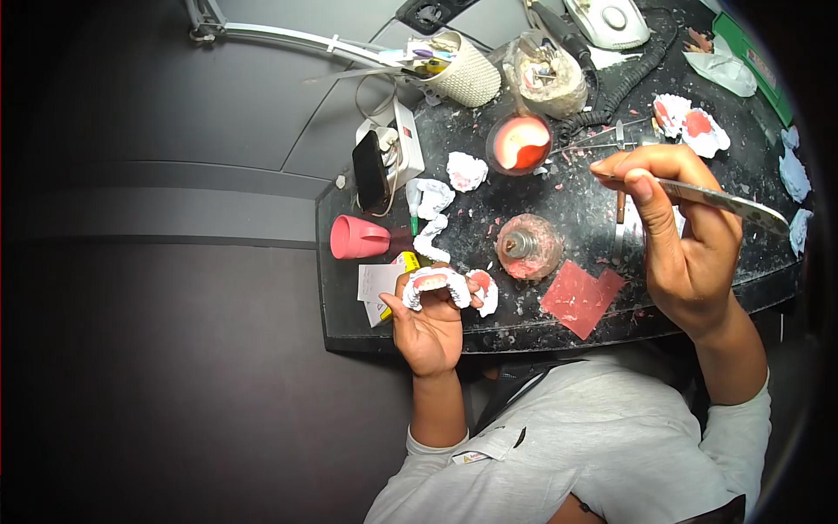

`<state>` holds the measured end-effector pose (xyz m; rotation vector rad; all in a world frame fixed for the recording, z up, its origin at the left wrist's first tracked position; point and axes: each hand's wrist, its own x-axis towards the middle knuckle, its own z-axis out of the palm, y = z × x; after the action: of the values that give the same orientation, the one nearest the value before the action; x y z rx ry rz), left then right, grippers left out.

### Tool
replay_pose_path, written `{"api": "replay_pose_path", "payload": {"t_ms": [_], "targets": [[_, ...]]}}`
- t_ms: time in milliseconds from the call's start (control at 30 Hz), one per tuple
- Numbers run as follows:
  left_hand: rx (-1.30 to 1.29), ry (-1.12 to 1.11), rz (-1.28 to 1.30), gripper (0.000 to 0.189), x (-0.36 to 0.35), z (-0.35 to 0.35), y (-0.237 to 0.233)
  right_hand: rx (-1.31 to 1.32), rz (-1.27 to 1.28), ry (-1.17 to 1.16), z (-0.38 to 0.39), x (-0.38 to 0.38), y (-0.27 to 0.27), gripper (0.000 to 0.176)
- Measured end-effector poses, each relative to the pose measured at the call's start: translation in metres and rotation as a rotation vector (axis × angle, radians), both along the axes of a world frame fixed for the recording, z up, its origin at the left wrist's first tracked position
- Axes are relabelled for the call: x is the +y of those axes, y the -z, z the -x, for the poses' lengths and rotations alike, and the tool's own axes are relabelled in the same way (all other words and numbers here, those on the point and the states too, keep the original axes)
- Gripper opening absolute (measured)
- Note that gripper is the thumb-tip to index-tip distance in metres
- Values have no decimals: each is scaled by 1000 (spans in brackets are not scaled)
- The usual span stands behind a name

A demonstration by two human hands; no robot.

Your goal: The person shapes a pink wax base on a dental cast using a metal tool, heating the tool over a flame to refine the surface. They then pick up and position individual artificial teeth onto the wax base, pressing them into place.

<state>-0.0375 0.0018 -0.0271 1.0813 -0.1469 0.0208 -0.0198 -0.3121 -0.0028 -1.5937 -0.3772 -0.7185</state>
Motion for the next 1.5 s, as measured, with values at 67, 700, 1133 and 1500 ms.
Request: {"api": "replay_pose_path", "payload": {"t_ms": [67,700,1133,1500], "targets": [[20,40,31,68,2,1,-1,9,5,-1,0,1,0,16],[-10,135,-4,78,-1,10,-19,-12,-48,83,-7,8,3,18],[96,400,330,75,7,13,-19,43,-57,20,-5,8,0,17],[-773,-331,-733,87,-6,6,-21,71,-55,12,-6,8,-1,19]]}}
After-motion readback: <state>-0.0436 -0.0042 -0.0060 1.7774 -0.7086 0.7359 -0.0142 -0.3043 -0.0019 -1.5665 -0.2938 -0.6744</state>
